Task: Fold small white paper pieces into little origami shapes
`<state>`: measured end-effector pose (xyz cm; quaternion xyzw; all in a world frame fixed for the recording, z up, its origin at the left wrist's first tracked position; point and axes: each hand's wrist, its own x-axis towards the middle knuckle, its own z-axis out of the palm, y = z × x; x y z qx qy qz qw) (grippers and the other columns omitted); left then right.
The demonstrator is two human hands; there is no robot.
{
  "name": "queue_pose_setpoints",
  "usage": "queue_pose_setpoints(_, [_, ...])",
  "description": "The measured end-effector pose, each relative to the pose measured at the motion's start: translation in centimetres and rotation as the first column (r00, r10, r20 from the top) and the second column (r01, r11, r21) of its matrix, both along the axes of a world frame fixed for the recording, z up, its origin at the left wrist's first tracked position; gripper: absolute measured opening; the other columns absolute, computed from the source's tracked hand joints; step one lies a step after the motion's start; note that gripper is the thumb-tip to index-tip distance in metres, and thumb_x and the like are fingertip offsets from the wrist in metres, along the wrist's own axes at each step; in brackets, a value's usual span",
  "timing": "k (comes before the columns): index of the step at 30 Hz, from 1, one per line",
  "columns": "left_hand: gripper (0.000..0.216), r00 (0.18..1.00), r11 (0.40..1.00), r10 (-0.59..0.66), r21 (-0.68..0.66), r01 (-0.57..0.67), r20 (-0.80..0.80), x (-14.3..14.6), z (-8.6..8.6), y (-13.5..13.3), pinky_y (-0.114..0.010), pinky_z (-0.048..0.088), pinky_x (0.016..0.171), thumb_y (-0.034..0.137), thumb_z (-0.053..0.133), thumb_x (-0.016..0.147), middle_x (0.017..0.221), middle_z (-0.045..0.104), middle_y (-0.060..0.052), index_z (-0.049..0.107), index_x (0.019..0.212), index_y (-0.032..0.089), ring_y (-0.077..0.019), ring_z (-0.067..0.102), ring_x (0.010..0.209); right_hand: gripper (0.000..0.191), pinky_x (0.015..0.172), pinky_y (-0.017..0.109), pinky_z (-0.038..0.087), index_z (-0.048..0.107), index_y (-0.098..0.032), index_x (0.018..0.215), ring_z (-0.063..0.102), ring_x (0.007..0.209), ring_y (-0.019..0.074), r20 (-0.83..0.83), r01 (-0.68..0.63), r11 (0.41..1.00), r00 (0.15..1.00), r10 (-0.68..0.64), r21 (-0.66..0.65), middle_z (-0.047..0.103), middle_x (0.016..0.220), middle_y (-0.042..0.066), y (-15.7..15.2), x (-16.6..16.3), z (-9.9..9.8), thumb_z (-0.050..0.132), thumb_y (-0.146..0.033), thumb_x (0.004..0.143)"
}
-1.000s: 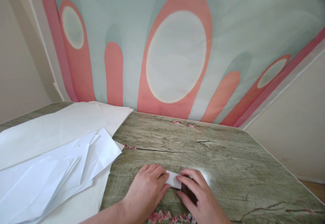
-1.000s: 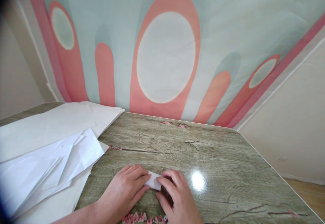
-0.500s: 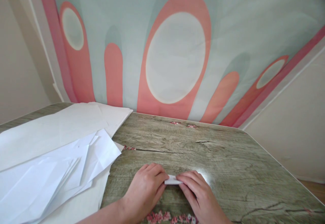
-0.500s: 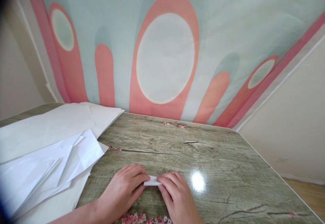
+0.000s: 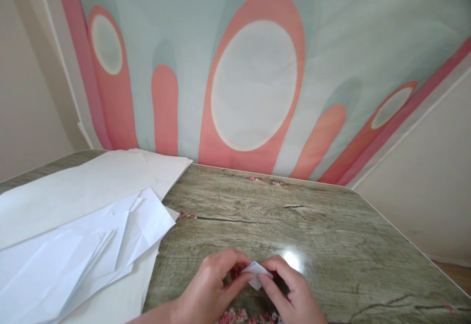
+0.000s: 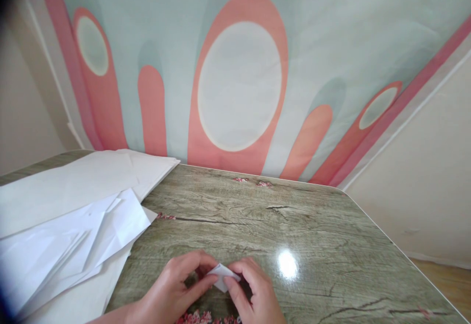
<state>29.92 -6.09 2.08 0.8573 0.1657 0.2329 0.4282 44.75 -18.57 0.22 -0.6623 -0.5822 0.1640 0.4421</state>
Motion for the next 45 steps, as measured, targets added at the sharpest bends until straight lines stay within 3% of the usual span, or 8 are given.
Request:
queue_pose_setpoints(5, [0.008, 0.998, 0.946, 0.061, -0.32, -0.053, 0.017, 0.5, 0.4, -0.2, -0.02, 0.048, 0.062, 0.021, 0.064, 0.077, 0.071, 0.067, 0.0, 0.065, 0.082, 0.016, -0.013, 0.06, 0.064, 0.037, 0.062, 0.026, 0.049, 0.063, -0.018, 0.083, 0.06, 0.068, 0.0179, -0.327, 0.087, 0.996, 0.941, -0.092, -0.031, 0.064, 0.071, 0.004, 0.0, -0.4, -0.7, 0.048, -0.051, 0.088])
queue_pose_setpoints(10, [0.02, 0.998, 0.9, 0.054, -0.431, -0.062, -0.031, 0.5, -0.1, -0.1, -0.021, 0.045, 0.056, 0.031, 0.061, 0.079, 0.062, 0.066, -0.001, 0.066, 0.072, 0.013, -0.0133, 0.058, 0.057, 0.04, 0.067, 0.029, 0.05, 0.064, -0.018, 0.086, 0.062, 0.072, 0.0197, -0.386, 0.067, 0.995, 0.918, -0.088, -0.068, 0.066, 0.074, 0.006, 0.2, -0.5, -0.3, 0.048, -0.055, 0.086])
queue_pose_setpoints(12, [0.02, 0.998, 0.906, 0.054, -0.419, -0.063, -0.034, 0.4, -0.1, -0.1, -0.021, 0.044, 0.056, 0.03, 0.06, 0.08, 0.062, 0.065, -0.001, 0.067, 0.072, 0.013, -0.0133, 0.058, 0.058, 0.039, 0.069, 0.029, 0.049, 0.064, -0.018, 0.086, 0.062, 0.073, 0.0198, -0.378, 0.05, 0.996, 0.923, -0.072, -0.068, 0.067, 0.075, 0.006, 0.2, -0.5, -0.2, 0.048, -0.053, 0.087])
queue_pose_setpoints(18, [0.017, 0.999, 0.976, 0.049, -0.215, -0.046, 0.011, 0.2, 0.4, 0.1, -0.02, 0.042, 0.058, 0.025, 0.059, 0.082, 0.066, 0.064, -0.001, 0.072, 0.074, 0.017, -0.0129, 0.056, 0.061, 0.032, 0.068, 0.026, 0.048, 0.065, -0.02, 0.089, 0.062, 0.073, 0.0186, -0.335, 0.03, 0.999, 0.941, -0.043, -0.043, 0.067, 0.077, 0.004, 0.1, -0.6, -0.3, 0.05, -0.048, 0.088])
queue_pose_setpoints(28, [0.016, 0.999, 0.999, 0.011, -0.053, -0.009, 0.041, 0.2, 0.1, -0.1, -0.019, 0.041, 0.055, 0.023, 0.059, 0.082, 0.065, 0.064, -0.001, 0.073, 0.076, 0.018, -0.0122, 0.056, 0.057, 0.013, 0.073, 0.026, 0.048, 0.064, -0.022, 0.089, 0.06, 0.081, 0.0178, -0.122, 0.019, 0.995, 0.992, -0.007, 0.098, 0.064, 0.083, 0.003, 0.2, 0.0, 0.2, 0.053, -0.028, 0.088])
queue_pose_setpoints(37, [0.012, 0.998, 0.997, 0.006, -0.082, 0.0, 0.067, 0.3, 0.3, 0.0, -0.019, 0.041, 0.056, 0.021, 0.062, 0.08, 0.066, 0.065, -0.001, 0.074, 0.077, 0.02, -0.0122, 0.057, 0.059, 0.012, 0.07, 0.023, 0.047, 0.066, -0.022, 0.088, 0.06, 0.077, 0.016, -0.12, 0.022, 0.986, 0.993, -0.003, 0.162, 0.064, 0.08, 0.002, 0.4, 0.0, 0.3, 0.054, -0.022, 0.088])
queue_pose_setpoints(45, [0.014, 0.998, 0.99, 0.022, -0.143, -0.014, 0.057, 0.4, 0.8, 0.0, -0.019, 0.041, 0.055, 0.022, 0.061, 0.08, 0.065, 0.065, -0.002, 0.074, 0.076, 0.019, -0.013, 0.057, 0.059, 0.012, 0.069, 0.022, 0.046, 0.065, -0.022, 0.087, 0.06, 0.076, 0.0157, -0.13, 0.002, 0.99, 0.991, 0.017, 0.143, 0.064, 0.079, 0.002, 0.4, 0.0, 0.3, 0.053, -0.022, 0.089])
